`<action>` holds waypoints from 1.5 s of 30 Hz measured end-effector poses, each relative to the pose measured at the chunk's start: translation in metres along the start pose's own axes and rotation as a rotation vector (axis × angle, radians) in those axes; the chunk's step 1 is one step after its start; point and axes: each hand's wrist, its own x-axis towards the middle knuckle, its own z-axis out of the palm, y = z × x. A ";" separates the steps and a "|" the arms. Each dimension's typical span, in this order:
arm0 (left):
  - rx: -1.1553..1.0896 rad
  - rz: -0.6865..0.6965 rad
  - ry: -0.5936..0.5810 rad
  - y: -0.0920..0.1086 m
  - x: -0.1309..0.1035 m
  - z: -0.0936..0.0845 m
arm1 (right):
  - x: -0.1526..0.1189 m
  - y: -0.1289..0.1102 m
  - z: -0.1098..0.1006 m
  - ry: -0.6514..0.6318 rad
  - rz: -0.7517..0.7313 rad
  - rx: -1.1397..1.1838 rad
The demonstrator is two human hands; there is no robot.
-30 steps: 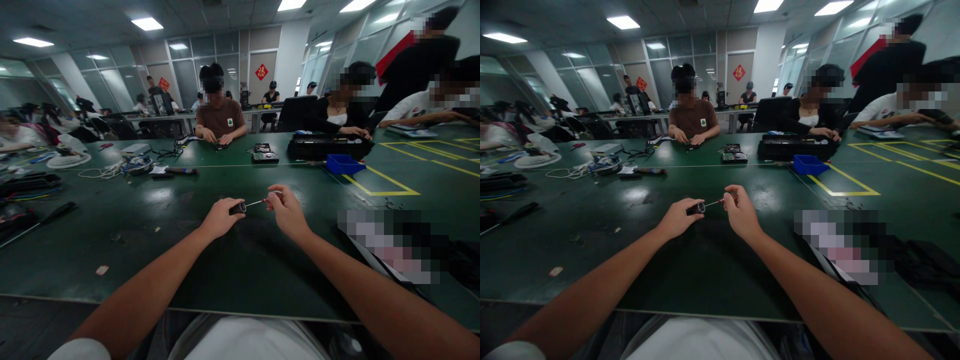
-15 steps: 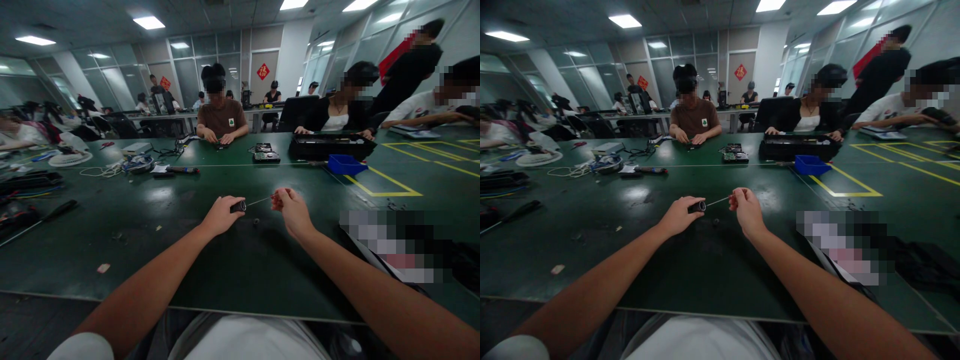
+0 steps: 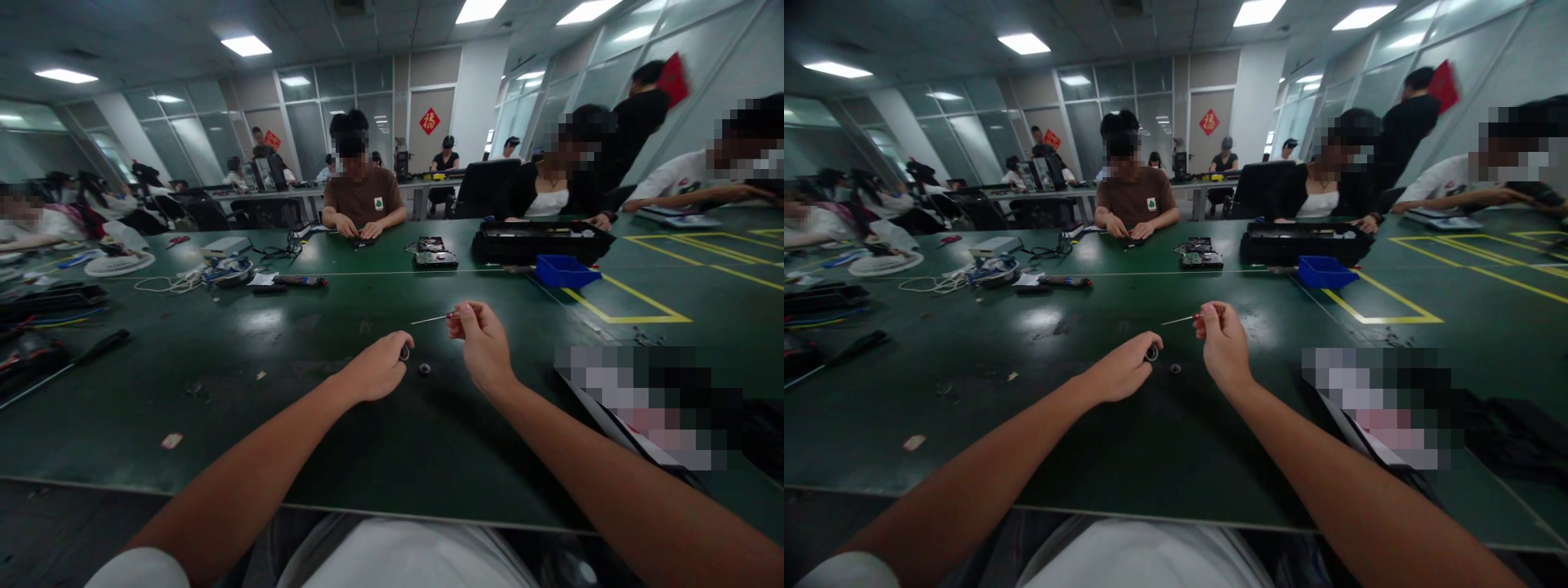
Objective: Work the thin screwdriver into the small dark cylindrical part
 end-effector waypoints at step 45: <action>-0.956 -0.650 1.142 -0.115 -0.063 -0.156 | 0.001 0.002 0.001 -0.039 0.030 0.043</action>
